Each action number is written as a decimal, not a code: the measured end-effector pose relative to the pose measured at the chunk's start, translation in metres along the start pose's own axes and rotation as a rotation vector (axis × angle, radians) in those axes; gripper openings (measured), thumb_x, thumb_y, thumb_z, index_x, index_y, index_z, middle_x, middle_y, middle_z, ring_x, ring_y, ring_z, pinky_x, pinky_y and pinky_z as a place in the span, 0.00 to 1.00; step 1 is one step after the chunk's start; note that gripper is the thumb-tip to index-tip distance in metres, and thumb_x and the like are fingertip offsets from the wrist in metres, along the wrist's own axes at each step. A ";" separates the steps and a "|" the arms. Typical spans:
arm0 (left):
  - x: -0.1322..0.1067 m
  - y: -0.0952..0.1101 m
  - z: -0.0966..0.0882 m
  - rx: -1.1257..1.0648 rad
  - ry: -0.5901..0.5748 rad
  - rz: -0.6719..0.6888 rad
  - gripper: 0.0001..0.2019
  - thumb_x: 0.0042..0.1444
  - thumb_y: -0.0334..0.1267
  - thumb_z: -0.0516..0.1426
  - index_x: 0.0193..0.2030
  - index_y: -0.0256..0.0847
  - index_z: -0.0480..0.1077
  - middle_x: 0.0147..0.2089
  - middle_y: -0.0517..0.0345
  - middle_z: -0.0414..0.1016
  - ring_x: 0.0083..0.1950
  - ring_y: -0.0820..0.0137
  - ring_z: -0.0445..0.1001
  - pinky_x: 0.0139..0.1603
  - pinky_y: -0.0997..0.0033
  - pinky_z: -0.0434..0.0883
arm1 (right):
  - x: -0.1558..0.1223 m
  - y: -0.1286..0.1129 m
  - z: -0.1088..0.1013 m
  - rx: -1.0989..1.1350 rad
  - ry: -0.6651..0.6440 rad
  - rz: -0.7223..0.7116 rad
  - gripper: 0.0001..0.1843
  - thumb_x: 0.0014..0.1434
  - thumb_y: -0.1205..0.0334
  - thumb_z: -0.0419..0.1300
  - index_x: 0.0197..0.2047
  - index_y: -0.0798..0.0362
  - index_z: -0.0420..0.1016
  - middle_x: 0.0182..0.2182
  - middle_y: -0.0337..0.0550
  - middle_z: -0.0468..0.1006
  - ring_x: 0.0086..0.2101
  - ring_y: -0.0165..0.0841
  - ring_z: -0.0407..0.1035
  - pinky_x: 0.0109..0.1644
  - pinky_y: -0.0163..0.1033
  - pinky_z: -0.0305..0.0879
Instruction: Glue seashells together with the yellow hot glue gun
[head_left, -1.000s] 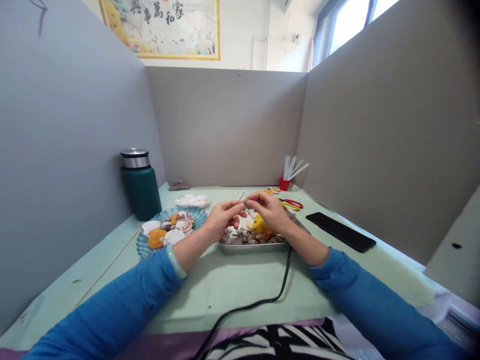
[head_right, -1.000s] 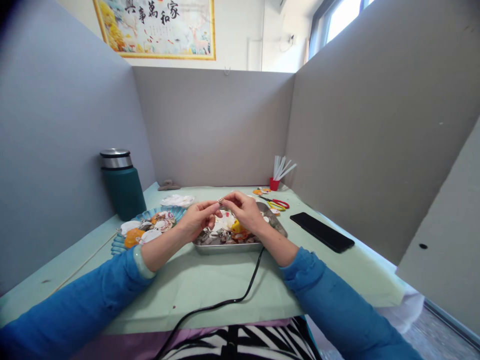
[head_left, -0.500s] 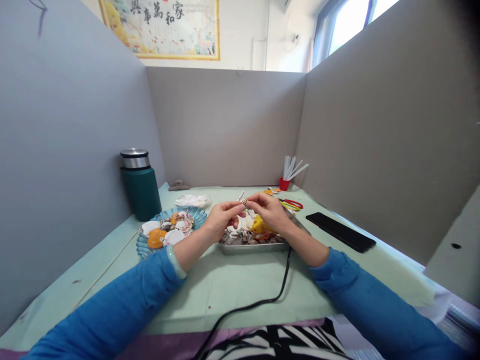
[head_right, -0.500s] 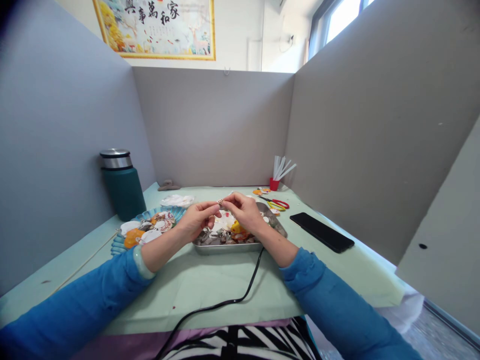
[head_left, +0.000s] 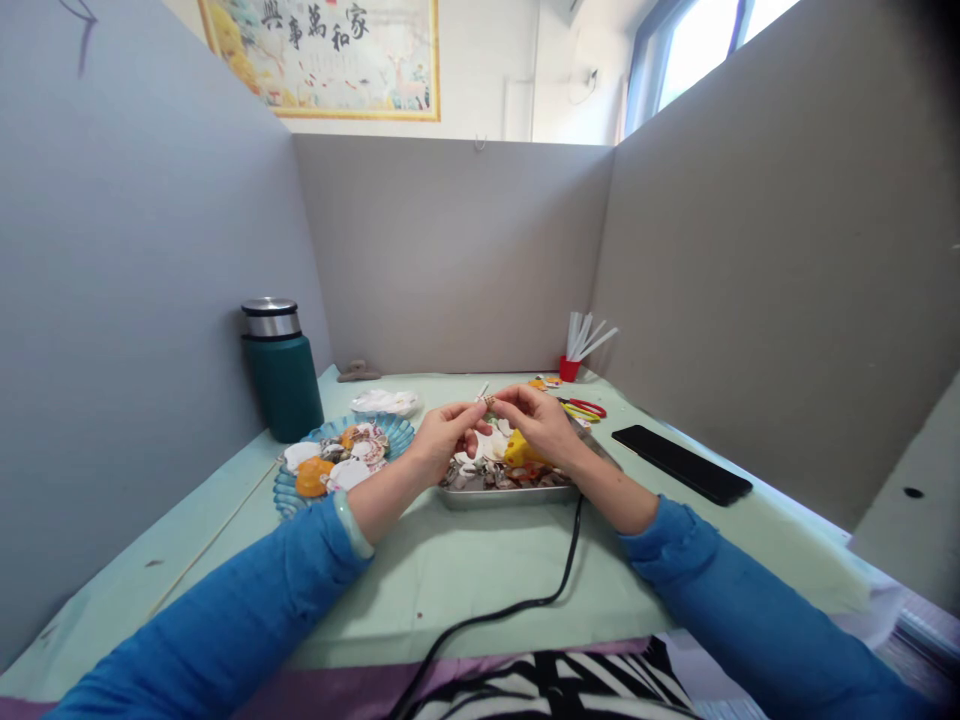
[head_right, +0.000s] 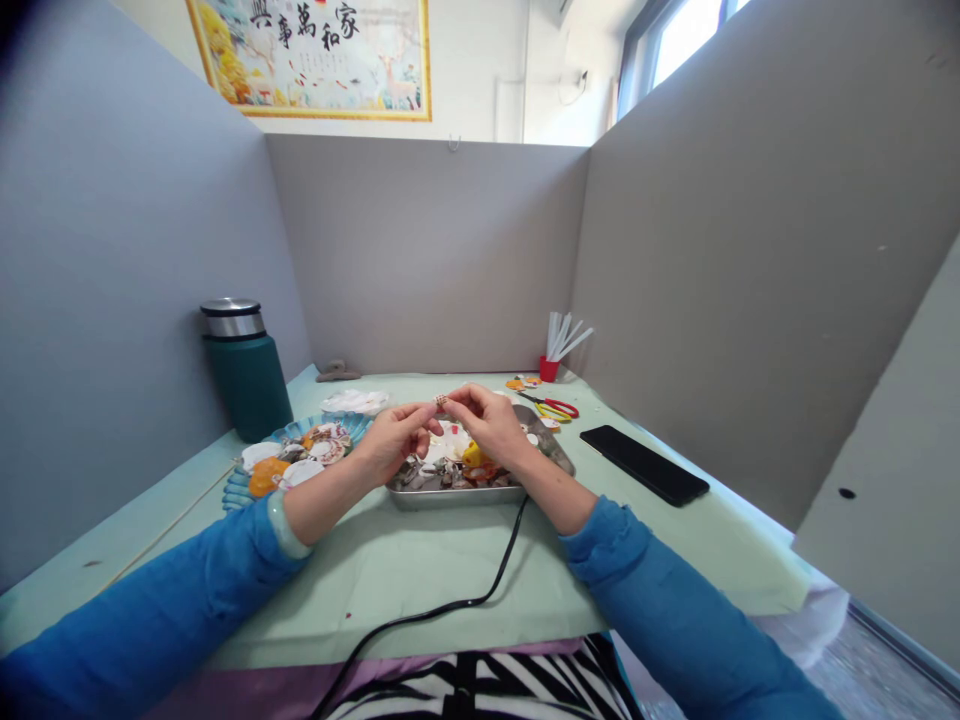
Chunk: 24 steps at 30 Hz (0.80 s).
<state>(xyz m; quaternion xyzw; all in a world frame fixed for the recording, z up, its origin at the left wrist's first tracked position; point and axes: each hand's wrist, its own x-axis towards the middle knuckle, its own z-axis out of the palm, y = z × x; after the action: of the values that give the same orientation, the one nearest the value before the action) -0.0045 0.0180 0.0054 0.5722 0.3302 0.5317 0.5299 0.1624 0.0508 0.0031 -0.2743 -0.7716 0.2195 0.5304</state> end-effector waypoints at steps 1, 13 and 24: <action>0.000 0.000 0.000 -0.008 -0.003 -0.002 0.20 0.47 0.51 0.61 0.36 0.33 0.73 0.27 0.56 0.72 0.17 0.81 0.62 0.20 0.77 0.60 | 0.000 0.001 0.000 0.004 0.002 -0.004 0.14 0.57 0.52 0.57 0.39 0.55 0.72 0.29 0.41 0.75 0.27 0.29 0.66 0.31 0.34 0.62; 0.003 -0.001 -0.007 -0.034 -0.115 -0.037 0.23 0.49 0.54 0.58 0.40 0.32 0.73 0.29 0.53 0.73 0.19 0.80 0.64 0.20 0.76 0.60 | 0.000 -0.002 0.001 -0.054 0.033 -0.052 0.14 0.58 0.53 0.56 0.39 0.54 0.74 0.33 0.44 0.77 0.31 0.32 0.69 0.34 0.36 0.64; 0.003 -0.002 -0.005 0.010 -0.106 -0.034 0.24 0.49 0.54 0.58 0.40 0.32 0.74 0.29 0.53 0.73 0.18 0.80 0.63 0.20 0.77 0.60 | 0.000 -0.002 0.000 -0.057 0.038 -0.072 0.13 0.59 0.54 0.55 0.36 0.54 0.75 0.30 0.43 0.77 0.30 0.32 0.69 0.34 0.36 0.64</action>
<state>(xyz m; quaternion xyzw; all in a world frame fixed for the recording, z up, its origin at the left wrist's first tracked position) -0.0085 0.0229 0.0037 0.5965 0.3139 0.4899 0.5528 0.1623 0.0494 0.0049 -0.2656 -0.7766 0.1730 0.5444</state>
